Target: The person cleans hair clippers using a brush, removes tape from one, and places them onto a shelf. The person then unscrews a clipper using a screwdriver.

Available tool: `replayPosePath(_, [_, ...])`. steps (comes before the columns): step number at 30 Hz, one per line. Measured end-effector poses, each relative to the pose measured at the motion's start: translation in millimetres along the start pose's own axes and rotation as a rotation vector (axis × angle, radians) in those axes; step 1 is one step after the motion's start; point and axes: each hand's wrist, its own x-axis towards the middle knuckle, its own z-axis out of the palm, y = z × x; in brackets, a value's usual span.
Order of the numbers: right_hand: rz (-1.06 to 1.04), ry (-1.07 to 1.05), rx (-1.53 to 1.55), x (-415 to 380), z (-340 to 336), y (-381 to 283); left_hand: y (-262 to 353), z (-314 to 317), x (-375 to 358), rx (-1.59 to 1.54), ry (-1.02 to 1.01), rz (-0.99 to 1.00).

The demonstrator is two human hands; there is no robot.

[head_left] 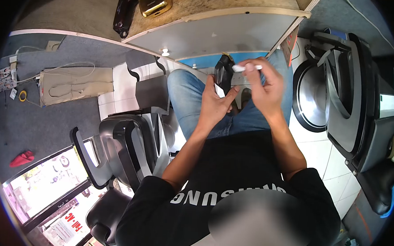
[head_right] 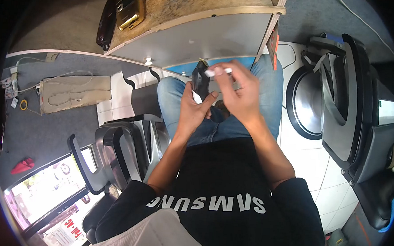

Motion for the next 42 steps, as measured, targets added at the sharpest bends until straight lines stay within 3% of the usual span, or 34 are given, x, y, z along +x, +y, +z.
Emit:
replayPosePath(4, [-0.219, -0.350, -0.264, -2, 0, 2, -9, 2, 0, 0.259, 0.059, 0.266])
replayPosePath(7, [-0.394, -0.201, -0.479, 5, -3, 11, 14, 5, -8, 0.388, 0.045, 0.178])
replayPosePath(8, [-0.277, -0.062, -0.459, 4, -4, 20, 10, 6, -7, 0.385, 0.055, 0.163])
replayPosePath(11, [-0.041, 0.097, -0.279, 11, -4, 2, 1, 5, -8, 0.391, 0.102, 0.229])
replayPosePath(15, [-0.183, -0.368, -0.327, 8, -7, 2, 3, 5, -6, 0.409, 0.104, 0.264])
replayPosePath(16, [-0.223, -0.354, -0.394, 8, -7, 6, 2, 5, -6, 0.416, 0.102, 0.273])
replayPosePath(20, [-0.105, 0.158, -0.384, 15, -4, 9, 1, 5, -7, 0.459, 0.124, 0.242])
replayPosePath(23, [0.006, 0.013, -0.205, 11, -7, -5, -5, 5, -8, 0.448, 0.136, 0.250])
replayPosePath(26, [-0.257, -0.221, -0.365, 12, -8, 5, -3, 6, -5, 0.428, 0.124, 0.235])
replayPosePath(29, [-0.195, 0.075, -0.474, 12, -7, 21, 7, 6, -9, 0.462, 0.124, 0.194])
replayPosePath(32, [0.009, 0.156, -0.262, 12, -5, 7, 4, 4, -10, 0.506, 0.107, 0.213])
replayPosePath(35, [-0.058, -0.039, -0.199, 8, 0, 7, -2, 4, -9, 0.494, 0.068, 0.222])
replayPosePath(38, [-0.279, -0.090, -0.427, 15, -6, 24, 6, 7, -11, 0.507, 0.067, 0.140])
replayPosePath(41, [-0.111, 0.119, -0.441, 16, -9, 29, 3, 6, -12, 0.451, 0.085, 0.168])
replayPosePath(42, [-0.087, 0.070, -0.357, 16, -8, 24, 0, 5, -12, 0.416, 0.087, 0.202])
